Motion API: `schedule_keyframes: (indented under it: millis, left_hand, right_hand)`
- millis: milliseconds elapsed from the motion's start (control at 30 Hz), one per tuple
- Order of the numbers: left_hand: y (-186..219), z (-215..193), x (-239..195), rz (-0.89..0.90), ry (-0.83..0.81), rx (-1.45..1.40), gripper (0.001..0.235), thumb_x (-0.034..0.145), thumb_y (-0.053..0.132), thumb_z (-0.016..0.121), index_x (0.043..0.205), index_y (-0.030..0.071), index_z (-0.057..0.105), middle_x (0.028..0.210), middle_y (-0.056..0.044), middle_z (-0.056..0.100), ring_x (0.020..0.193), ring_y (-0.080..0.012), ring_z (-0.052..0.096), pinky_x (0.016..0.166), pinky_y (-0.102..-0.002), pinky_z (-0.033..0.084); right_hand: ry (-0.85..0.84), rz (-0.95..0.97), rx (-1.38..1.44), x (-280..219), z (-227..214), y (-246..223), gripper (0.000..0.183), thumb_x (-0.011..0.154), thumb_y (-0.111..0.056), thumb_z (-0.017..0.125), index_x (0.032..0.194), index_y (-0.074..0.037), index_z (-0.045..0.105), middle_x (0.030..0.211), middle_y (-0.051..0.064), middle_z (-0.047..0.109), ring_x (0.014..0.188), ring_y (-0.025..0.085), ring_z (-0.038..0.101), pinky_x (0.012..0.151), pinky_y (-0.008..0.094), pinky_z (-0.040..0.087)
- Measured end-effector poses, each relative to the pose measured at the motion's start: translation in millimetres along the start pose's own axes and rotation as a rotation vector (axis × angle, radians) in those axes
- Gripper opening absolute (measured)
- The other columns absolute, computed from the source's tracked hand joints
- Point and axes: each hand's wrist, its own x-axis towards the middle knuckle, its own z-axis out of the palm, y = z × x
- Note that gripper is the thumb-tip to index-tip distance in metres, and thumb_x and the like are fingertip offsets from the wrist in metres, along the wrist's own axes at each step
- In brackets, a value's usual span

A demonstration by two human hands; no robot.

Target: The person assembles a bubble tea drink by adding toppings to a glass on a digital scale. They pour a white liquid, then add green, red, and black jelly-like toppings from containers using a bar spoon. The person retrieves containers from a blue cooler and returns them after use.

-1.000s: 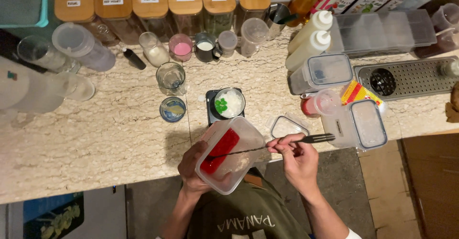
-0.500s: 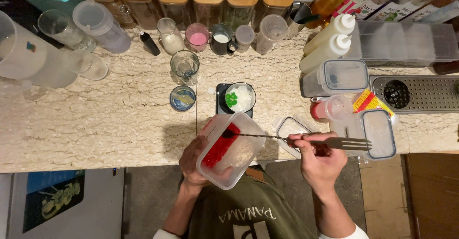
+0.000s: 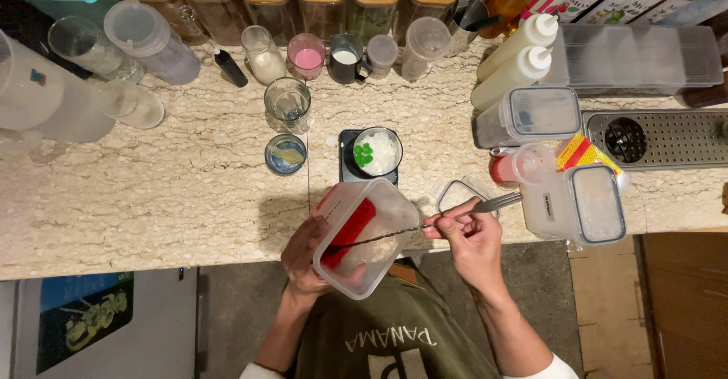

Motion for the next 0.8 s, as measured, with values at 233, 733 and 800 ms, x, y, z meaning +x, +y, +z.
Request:
schedule_keyframes:
  millis: [233,733,800]
  left_hand:
    - [-3.9,-8.5,-16.2,-0.024,0.008,-0.054,0.092,0.059,0.052,0.081,0.127,0.002,0.046,0.104,-0.022,0.066,0.088,-0.0400,0.066,0.075,-0.051,0.057]
    - [3.2,-28.5,-47.1,-0.177,-0.152,-0.037,0.102,0.057,0.044,0.088,0.135,0.010,0.031,0.124,-0.012,0.051,0.112,-0.0283,0.058,0.093,-0.042,0.057]
    - [0.5,-32.9,-54.4,-0.315,-0.204,-0.083,0.096,0.063,0.059,0.077,0.135,0.008,0.038,0.119,-0.017,0.058,0.106,-0.0344,0.063,0.089,-0.046,0.057]
  right_hand:
    - [0.129,0.089,0.094,-2.0,-33.5,22.4,0.018,0.088,-0.011,0.059,0.088,0.003,0.047,0.074,0.026,0.066,0.061,0.021,0.069,0.060,0.029,0.061]
    - [0.337,0.393,0.192,-4.6,-36.7,44.4,0.014,0.088,-0.014,0.062,0.091,-0.006,0.052,0.083,0.016,0.065,0.065,0.016,0.063,0.063,0.022,0.055]
    - [0.382,0.422,0.227,-3.0,-33.3,39.9,0.014,0.089,-0.014,0.061,0.089,-0.006,0.050,0.083,0.017,0.063,0.064,0.014,0.061,0.065,0.019,0.054]
